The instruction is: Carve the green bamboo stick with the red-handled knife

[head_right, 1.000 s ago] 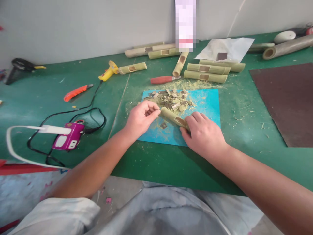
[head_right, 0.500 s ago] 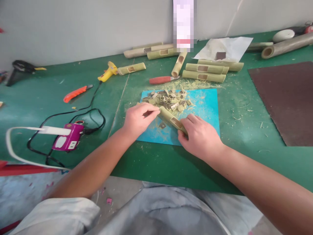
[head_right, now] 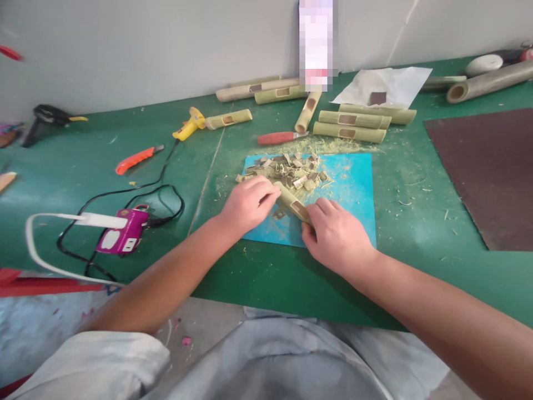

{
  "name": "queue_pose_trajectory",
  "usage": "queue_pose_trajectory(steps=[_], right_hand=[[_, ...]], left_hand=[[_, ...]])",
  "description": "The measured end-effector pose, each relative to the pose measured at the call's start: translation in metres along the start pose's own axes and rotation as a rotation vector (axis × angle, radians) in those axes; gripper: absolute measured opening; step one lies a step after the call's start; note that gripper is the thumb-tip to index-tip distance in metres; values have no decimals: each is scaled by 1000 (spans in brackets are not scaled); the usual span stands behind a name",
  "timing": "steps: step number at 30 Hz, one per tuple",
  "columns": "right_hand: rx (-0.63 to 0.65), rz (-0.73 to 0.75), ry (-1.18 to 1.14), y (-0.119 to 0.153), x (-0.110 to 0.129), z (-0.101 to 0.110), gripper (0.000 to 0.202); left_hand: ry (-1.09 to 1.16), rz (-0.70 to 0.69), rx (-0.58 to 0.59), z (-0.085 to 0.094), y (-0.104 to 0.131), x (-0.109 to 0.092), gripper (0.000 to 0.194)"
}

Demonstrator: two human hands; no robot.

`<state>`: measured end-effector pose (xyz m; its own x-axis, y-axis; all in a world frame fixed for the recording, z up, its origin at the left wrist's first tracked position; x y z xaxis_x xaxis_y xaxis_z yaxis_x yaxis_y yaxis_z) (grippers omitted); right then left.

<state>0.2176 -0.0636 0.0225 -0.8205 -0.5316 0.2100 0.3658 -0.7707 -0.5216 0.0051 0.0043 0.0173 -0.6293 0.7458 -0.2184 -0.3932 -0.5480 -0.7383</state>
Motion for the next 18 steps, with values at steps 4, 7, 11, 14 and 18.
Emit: queue_pose_trajectory(steps=[4,7,11,14,18], right_hand=[[-26,10,8,0,0,0,20],[-33,20,4,0,1,0,21],[-37,17,3,0,1,-1,21],[-41,21,-1,0,1,-1,21],[-40,17,-11,1,0,0,22]], left_hand=[[2,-6,-11,0,-2,0,22],[2,-9,-4,1,-2,0,23],[12,1,-11,3,-1,-3,21],[26,8,-15,4,-2,-4,20],[29,21,-46,5,-2,1,21]])
Point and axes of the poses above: each hand's wrist, its own y-axis away from the middle knuckle, its own z-axis out of the back of the hand, x = y × z, the point moved 2 cm from there along -y, towards the middle knuckle, and after that the axes turned 13 degrees about -x, right-handed, at the moved point
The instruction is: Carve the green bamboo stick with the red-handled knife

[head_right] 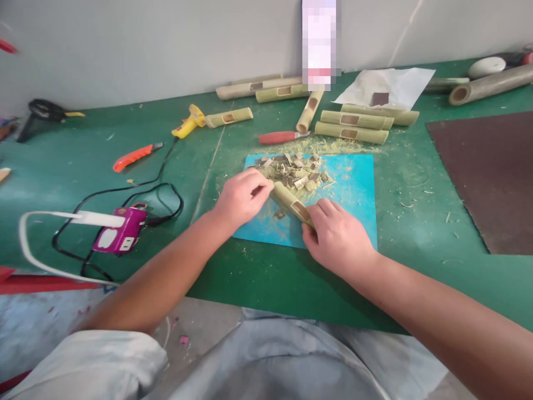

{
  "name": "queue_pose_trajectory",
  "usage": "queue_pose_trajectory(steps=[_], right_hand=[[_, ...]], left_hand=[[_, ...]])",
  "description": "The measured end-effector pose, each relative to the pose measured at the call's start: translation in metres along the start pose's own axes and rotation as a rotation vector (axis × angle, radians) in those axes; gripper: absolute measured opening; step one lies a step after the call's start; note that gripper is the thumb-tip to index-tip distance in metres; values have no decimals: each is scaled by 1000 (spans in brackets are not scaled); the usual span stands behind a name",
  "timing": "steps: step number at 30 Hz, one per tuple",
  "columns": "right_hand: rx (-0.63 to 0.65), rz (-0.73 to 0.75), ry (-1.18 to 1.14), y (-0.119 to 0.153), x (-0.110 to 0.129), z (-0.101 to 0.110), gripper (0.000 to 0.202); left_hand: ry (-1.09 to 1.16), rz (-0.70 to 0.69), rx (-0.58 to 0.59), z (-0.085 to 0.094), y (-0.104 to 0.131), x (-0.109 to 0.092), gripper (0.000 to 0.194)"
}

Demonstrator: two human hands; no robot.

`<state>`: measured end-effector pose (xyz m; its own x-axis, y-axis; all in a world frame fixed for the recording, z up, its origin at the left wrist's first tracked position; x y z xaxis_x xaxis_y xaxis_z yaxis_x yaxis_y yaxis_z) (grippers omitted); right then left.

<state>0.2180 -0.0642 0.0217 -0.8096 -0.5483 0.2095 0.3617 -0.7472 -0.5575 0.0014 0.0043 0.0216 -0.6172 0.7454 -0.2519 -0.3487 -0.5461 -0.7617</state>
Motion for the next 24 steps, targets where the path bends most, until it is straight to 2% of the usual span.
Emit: queue_pose_trajectory(steps=[7,17,21,24], right_hand=[[8,-10,3,0,1,1,22],[24,-16,-2,1,1,0,20],[28,-16,-14,1,2,1,21],[33,-16,-28,0,2,0,22]], left_hand=[[-9,-31,-15,0,3,-1,17],[20,-56,48,-4,-3,-6,22],[9,-10,21,-2,-4,-5,25],[55,-8,51,-3,-3,-6,20]])
Point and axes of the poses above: each hand's wrist, its own y-axis away from the middle knuckle, its own z-axis out of the back of the hand, x = y × z, the point moved 2 cm from there along -y, towards the middle knuckle, and after that the axes turned 13 degrees about -x, right-handed, at the moved point
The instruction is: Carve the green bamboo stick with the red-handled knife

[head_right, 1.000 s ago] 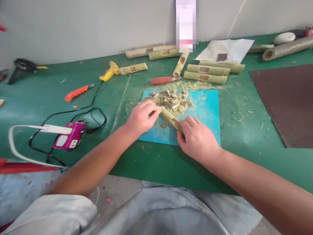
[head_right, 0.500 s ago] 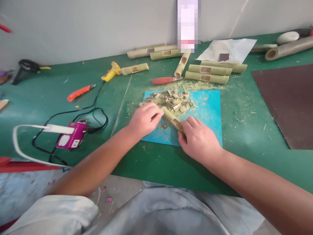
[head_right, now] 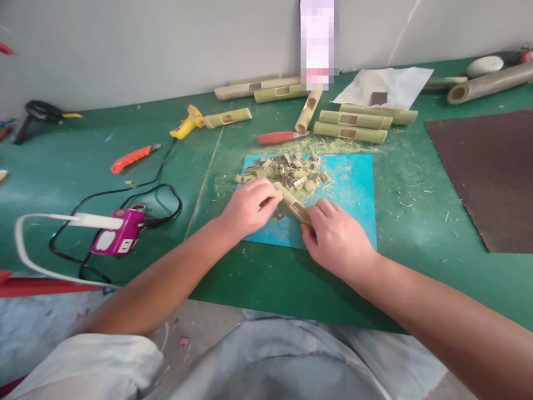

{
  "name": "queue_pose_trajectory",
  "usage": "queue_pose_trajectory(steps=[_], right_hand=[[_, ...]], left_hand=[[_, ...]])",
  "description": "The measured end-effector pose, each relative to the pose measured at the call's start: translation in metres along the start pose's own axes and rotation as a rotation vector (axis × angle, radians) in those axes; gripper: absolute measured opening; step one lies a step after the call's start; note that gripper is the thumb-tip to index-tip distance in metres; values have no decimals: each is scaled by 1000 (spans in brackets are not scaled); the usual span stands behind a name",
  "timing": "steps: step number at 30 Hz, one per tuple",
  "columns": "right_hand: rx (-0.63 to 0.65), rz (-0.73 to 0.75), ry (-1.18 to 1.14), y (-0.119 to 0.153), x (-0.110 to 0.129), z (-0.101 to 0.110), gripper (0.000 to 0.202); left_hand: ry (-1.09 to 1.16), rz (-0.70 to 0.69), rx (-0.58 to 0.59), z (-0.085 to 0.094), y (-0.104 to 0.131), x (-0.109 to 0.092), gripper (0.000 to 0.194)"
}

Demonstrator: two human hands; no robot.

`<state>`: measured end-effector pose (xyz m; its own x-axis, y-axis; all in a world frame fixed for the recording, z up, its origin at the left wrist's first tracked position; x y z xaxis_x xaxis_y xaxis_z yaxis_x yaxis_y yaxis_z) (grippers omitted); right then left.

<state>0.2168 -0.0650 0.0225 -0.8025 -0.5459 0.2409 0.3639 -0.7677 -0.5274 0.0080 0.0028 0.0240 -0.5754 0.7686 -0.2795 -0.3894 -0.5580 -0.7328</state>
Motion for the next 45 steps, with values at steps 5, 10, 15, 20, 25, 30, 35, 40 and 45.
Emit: queue_pose_trajectory(steps=[5,10,15,20,25,30,35,40,45], right_hand=[[12,-8,11,-1,-1,0,22],[32,-24,4,0,-1,1,23],[54,-48,0,0,0,2,20],[69,-52,-2,0,0,1,18],[72,-50,-6,0,-1,1,20],[67,-44,-1,0,-1,1,18],[58,-45,-2,0,0,1,15],[35,-31,0,1,-2,1,18],[10,-24,17,1,-1,1,21]], left_hand=[[-15,-20,-16,-1,0,-2,20],[-37,-4,-31,-1,-1,-2,24],[-32,-13,9,-1,2,-2,22],[-20,-14,38,0,2,-2,20],[-26,18,9,0,2,0,22],[-25,2,-5,0,2,0,21],[-41,-9,19,0,1,-1,21],[-24,-9,37,0,1,-3,23],[-41,16,-2,1,2,-1,22]])
Point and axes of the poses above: each hand's wrist, its own y-axis away from the middle knuckle, its own z-axis out of the back of the hand, x = y × z, the point moved 2 cm from there along -y, towards the middle knuckle, and after that the axes turned 13 degrees about -x, right-handed, at the moved point
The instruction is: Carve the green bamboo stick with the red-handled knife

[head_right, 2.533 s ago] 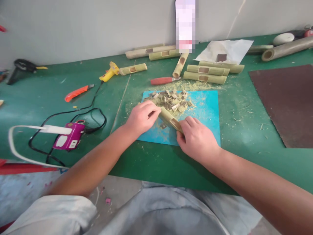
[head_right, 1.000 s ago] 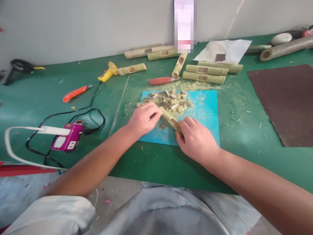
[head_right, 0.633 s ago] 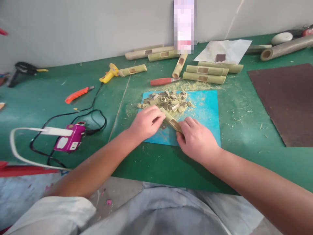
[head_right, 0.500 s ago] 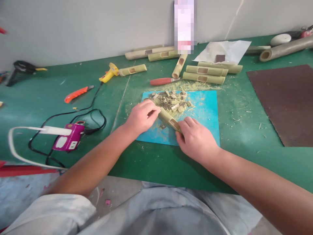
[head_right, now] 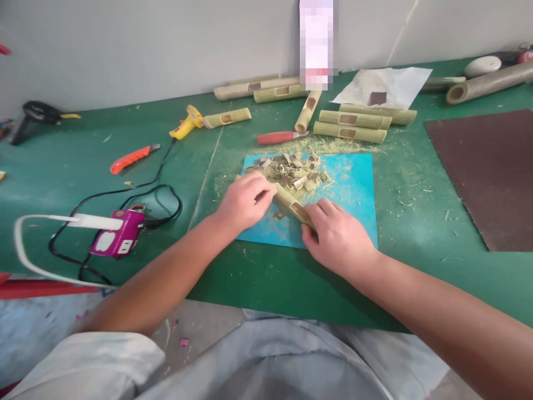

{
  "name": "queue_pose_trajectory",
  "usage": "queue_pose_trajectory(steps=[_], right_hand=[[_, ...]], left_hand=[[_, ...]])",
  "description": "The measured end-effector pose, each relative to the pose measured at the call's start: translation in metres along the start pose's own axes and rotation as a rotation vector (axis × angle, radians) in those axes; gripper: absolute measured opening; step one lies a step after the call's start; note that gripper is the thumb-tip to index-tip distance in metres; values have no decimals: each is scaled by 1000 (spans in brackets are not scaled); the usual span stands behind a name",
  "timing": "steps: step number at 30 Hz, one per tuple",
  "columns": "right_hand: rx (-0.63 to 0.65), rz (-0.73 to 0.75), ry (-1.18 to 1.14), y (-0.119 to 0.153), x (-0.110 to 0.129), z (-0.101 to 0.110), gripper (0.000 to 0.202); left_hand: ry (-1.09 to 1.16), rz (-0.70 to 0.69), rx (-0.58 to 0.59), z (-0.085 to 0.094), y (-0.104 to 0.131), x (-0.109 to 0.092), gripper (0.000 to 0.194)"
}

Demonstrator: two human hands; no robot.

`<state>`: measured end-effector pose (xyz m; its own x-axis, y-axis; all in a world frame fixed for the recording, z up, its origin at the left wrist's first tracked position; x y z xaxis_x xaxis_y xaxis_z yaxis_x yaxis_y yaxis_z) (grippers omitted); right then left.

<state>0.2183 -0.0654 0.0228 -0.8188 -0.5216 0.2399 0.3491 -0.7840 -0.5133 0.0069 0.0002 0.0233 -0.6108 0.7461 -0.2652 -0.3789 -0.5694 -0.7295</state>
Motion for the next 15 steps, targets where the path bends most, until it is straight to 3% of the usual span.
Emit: queue_pose_trajectory(steps=[6,9,15], right_hand=[[4,6,3,-1,1,2,23],[23,-7,-4,-1,0,2,23],[35,-5,0,0,0,1,22]], left_hand=[[4,-37,-28,0,1,-3,24],[8,-83,14,-1,1,-5,24],[-21,-40,2,0,4,1,24]])
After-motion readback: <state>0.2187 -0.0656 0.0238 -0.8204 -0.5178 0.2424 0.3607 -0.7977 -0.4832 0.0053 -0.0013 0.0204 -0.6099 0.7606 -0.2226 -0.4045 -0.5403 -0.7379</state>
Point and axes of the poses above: each hand's wrist, its own y-axis away from the middle knuckle, its own z-axis out of the back of the hand, x = y × z, the point moved 2 cm from there along -y, towards the middle knuckle, and after that the axes turned 13 degrees about -x, right-handed, at the moved point
